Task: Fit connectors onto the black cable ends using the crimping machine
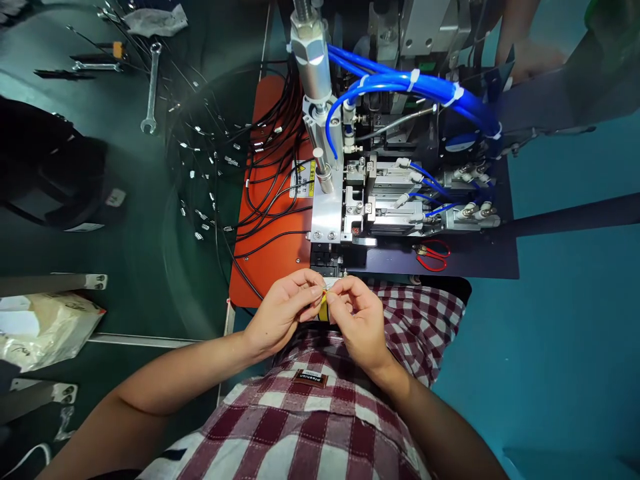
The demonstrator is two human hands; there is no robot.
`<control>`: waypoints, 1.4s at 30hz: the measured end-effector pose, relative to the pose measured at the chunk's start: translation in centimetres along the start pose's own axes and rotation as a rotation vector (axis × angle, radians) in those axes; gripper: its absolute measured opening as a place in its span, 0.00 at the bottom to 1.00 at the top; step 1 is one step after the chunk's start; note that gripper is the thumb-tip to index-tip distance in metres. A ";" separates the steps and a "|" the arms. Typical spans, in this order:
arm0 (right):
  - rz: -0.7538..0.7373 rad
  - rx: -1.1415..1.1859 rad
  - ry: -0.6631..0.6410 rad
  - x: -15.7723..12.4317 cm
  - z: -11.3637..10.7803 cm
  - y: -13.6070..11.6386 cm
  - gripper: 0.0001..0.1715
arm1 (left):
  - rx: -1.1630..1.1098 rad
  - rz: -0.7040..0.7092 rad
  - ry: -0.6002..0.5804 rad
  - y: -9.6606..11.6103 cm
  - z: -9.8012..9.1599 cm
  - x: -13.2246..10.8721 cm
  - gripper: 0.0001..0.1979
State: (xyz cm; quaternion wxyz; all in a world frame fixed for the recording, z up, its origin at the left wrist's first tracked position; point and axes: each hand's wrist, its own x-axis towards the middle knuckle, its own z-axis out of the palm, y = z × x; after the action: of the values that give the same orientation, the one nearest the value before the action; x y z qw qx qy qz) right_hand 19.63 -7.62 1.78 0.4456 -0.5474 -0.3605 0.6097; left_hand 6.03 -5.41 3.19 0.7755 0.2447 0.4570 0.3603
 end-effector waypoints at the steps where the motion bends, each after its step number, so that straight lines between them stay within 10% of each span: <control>1: 0.018 0.011 -0.004 0.0 -0.1 0.0 0.10 | 0.009 -0.002 0.003 0.0 0.0 0.0 0.10; 16: -0.134 -0.263 0.067 0.1 -0.8 -0.2 0.05 | 0.063 -0.026 0.016 0.1 0.0 -0.2 0.10; 27: 0.183 0.140 -0.178 0.9 -1.7 -0.1 0.11 | 0.003 0.050 -0.072 -0.6 -0.5 0.2 0.13; 36: -0.027 -0.104 -0.140 0.0 -2.2 -0.7 0.11 | 0.101 -0.017 -0.099 -0.1 -0.8 0.3 0.12; 42: 0.116 0.014 -0.248 0.6 -2.9 -0.1 0.12 | 0.161 -0.007 -0.147 -0.1 -0.7 0.6 0.13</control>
State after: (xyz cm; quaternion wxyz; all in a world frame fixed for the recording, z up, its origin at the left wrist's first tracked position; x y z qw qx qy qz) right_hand 22.47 -7.13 1.26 0.3655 -0.4845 -0.3764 0.7000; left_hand 5.59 -4.96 2.48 0.7860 0.3303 0.4273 0.3008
